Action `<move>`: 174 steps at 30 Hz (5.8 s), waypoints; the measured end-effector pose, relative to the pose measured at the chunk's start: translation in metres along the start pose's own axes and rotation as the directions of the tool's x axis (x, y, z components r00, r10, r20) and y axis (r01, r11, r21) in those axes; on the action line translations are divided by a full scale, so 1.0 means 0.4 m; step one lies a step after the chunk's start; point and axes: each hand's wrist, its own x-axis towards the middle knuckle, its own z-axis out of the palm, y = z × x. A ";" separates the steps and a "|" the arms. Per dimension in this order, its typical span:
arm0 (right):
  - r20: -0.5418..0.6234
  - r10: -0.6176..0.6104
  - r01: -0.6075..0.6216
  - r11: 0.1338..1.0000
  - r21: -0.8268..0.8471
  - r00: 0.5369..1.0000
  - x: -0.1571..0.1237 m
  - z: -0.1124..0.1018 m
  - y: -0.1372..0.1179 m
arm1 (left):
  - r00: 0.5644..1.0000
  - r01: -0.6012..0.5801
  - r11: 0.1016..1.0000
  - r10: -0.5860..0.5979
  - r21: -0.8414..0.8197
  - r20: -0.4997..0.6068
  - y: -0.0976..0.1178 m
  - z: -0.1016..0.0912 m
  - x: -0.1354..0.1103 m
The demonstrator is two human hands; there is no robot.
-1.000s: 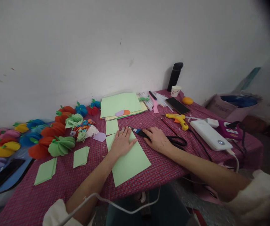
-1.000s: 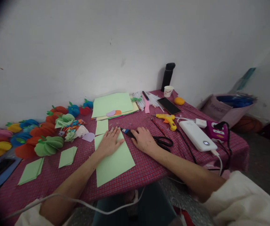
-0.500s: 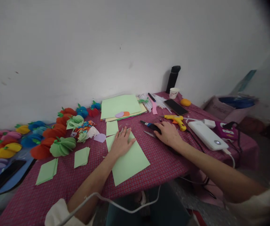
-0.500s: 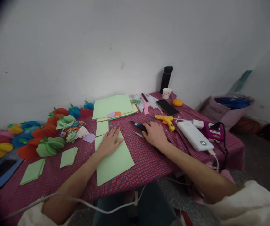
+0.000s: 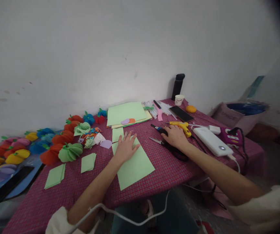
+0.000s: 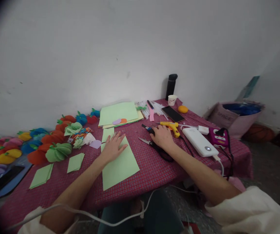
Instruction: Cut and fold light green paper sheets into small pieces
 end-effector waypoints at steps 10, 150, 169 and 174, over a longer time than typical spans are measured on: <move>0.143 -0.326 0.249 0.885 0.393 0.934 0.056 0.001 -0.235 | 0.942 0.335 0.940 -0.335 -0.069 0.016 -0.097 -0.065 -0.018; -0.356 -0.608 0.702 0.557 0.444 0.709 0.128 -0.012 -0.149 | 0.908 0.161 0.718 -0.377 -0.678 -0.184 -0.113 -0.010 -0.035; -0.363 -0.590 0.692 0.629 0.354 0.721 0.131 0.005 -0.140 | 0.911 0.165 0.720 -0.374 -0.674 -0.176 -0.108 -0.014 -0.035; -0.360 -0.596 0.696 0.613 0.374 0.718 0.133 0.006 -0.140 | 0.904 0.175 0.701 -0.393 -0.691 -0.169 -0.110 -0.009 -0.034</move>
